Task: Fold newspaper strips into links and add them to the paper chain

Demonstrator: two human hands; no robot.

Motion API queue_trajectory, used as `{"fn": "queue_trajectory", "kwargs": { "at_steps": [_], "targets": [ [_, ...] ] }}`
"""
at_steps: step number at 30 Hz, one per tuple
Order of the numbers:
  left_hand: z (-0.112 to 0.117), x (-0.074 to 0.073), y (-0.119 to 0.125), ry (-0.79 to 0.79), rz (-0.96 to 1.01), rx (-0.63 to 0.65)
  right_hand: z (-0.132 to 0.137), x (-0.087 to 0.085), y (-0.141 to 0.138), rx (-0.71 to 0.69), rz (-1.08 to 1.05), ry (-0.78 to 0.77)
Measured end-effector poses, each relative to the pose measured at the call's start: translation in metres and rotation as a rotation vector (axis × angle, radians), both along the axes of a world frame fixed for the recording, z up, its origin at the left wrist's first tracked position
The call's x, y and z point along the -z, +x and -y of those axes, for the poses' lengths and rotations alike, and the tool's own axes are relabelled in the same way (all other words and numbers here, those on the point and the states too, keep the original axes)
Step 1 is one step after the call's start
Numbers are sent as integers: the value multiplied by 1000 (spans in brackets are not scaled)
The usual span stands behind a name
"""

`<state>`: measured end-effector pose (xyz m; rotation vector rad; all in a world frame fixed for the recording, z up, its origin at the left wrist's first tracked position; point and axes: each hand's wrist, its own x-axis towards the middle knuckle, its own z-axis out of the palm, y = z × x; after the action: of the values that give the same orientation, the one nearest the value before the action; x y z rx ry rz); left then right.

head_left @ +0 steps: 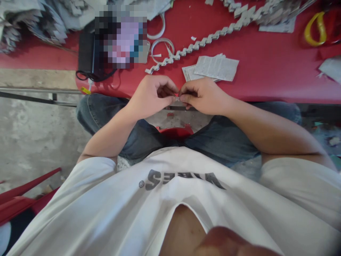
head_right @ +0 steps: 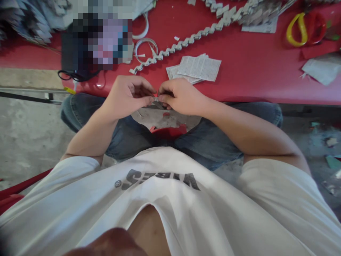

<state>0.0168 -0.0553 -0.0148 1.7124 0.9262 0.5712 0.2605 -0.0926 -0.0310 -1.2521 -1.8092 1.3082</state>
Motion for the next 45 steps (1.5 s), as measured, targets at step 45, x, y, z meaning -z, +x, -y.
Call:
{"fn": "queue_trajectory", "kwargs": {
  "at_steps": [45],
  "targets": [
    [-8,35,28,-67,276,-355,3,8,-17,147,-177,4]
  ]
}}
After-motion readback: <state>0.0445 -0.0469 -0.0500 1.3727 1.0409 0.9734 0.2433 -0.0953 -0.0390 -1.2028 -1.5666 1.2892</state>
